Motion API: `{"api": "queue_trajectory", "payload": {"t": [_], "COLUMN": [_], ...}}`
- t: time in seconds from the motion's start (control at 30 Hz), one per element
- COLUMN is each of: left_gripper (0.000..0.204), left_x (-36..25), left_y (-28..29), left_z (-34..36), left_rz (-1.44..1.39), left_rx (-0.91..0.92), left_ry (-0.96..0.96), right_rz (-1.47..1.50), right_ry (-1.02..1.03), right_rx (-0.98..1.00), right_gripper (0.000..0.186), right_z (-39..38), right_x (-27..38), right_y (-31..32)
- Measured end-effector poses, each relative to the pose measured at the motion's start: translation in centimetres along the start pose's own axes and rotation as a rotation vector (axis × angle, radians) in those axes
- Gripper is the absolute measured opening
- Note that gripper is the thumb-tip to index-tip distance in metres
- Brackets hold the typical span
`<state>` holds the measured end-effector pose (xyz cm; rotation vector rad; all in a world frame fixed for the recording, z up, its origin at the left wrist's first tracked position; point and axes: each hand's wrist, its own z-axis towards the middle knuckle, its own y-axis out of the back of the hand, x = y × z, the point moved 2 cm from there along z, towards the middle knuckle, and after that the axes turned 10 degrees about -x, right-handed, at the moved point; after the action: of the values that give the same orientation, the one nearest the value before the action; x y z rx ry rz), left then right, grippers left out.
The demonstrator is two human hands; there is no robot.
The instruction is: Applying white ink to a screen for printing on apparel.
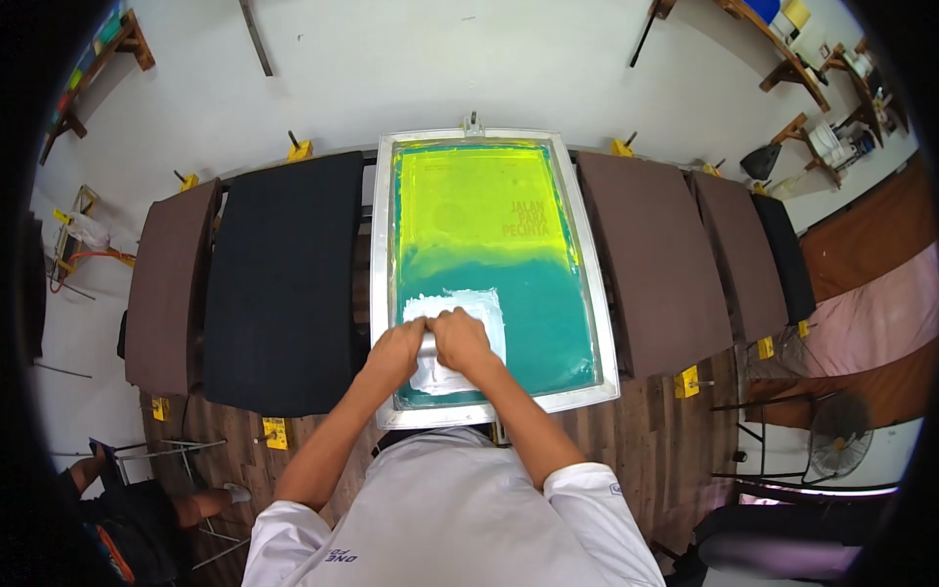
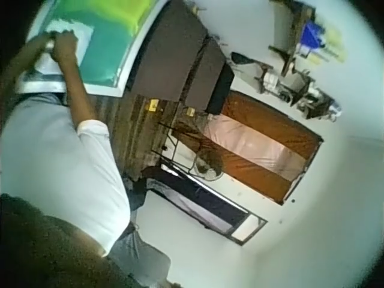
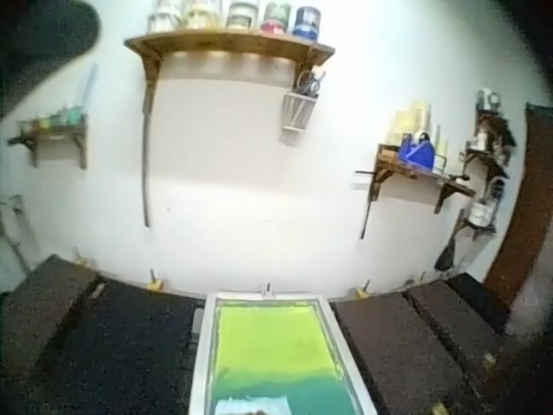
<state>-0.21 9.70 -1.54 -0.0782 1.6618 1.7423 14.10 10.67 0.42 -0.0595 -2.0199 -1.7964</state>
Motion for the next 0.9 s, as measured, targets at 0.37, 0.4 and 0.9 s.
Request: {"api": "queue_trajectory", "payload": {"t": [0.37, 0.4, 0.9], "left_gripper": [0.042, 0.042, 0.04], "left_x": [-3.9, -3.6, -3.5], "left_y": [1.4, 1.2, -1.7], "left_z": [-4.3, -3.4, -0.6], "left_rz": [-0.124, -0.16, -0.043], "left_rx": [0.303, 0.314, 0.053], "left_ry": [0.057, 0.071, -0.066], "right_rz": [0.067, 0.063, 0.166], "right_ry": [-0.055, -0.063, -0.124], "right_rx": [0.152, 0.202, -0.108], "right_gripper": [0.045, 0.043, 0.05], "right_z": [-6.9, -6.3, -5.6], "right_x": [1.3, 1.1, -2.4], "right_y": [1.4, 2.2, 0.8]}}
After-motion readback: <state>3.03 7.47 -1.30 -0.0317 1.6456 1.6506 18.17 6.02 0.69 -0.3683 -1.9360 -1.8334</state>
